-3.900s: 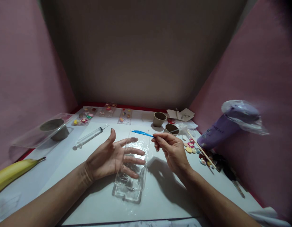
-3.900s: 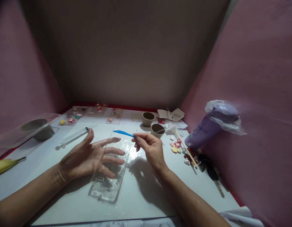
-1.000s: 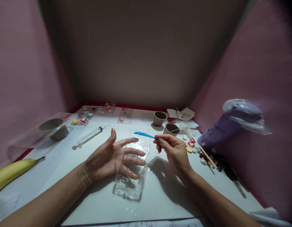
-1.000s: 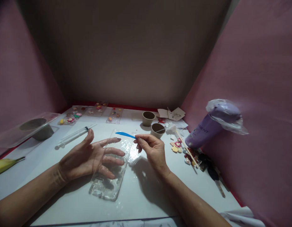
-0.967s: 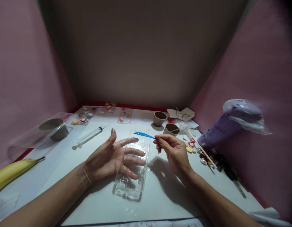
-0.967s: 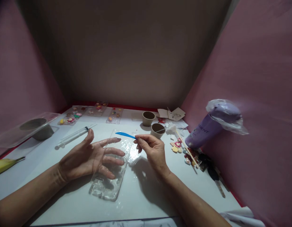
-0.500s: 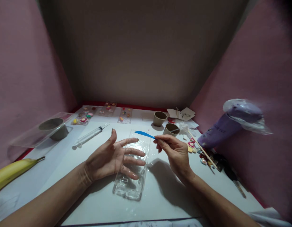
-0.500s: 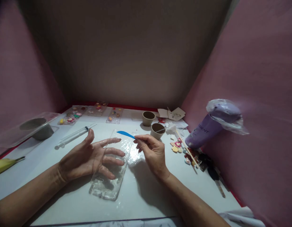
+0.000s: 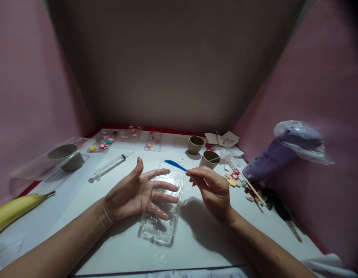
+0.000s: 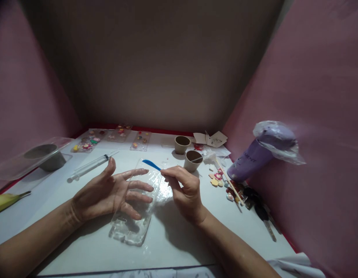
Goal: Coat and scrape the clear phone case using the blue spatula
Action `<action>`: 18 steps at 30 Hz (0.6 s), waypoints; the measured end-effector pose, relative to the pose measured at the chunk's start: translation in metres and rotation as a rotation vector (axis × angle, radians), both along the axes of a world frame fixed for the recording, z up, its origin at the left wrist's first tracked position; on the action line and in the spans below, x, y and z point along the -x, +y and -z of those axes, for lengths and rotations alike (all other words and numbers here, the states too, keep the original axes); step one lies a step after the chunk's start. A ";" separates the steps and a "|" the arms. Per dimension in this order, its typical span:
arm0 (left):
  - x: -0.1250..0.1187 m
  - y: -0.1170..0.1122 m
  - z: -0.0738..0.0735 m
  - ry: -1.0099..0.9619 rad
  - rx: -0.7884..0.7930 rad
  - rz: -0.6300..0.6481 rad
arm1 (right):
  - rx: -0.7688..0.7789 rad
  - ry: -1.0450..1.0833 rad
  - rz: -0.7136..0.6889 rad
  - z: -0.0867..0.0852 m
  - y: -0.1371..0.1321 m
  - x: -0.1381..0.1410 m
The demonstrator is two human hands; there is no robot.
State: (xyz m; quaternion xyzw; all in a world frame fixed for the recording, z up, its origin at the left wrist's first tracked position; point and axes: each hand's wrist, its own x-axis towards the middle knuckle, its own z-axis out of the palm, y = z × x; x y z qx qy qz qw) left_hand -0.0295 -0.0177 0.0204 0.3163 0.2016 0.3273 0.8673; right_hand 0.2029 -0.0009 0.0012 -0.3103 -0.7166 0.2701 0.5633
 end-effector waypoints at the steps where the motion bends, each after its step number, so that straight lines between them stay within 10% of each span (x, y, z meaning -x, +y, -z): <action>1: 0.000 0.000 0.000 -0.006 -0.002 0.004 | -0.026 -0.026 -0.001 0.000 -0.001 0.000; 9: 0.002 0.003 0.004 -0.056 0.017 -0.003 | -0.150 -0.129 0.044 -0.002 -0.004 -0.005; 18: 0.005 0.009 0.006 -0.086 0.054 -0.059 | 0.131 0.220 -0.043 -0.001 -0.004 -0.008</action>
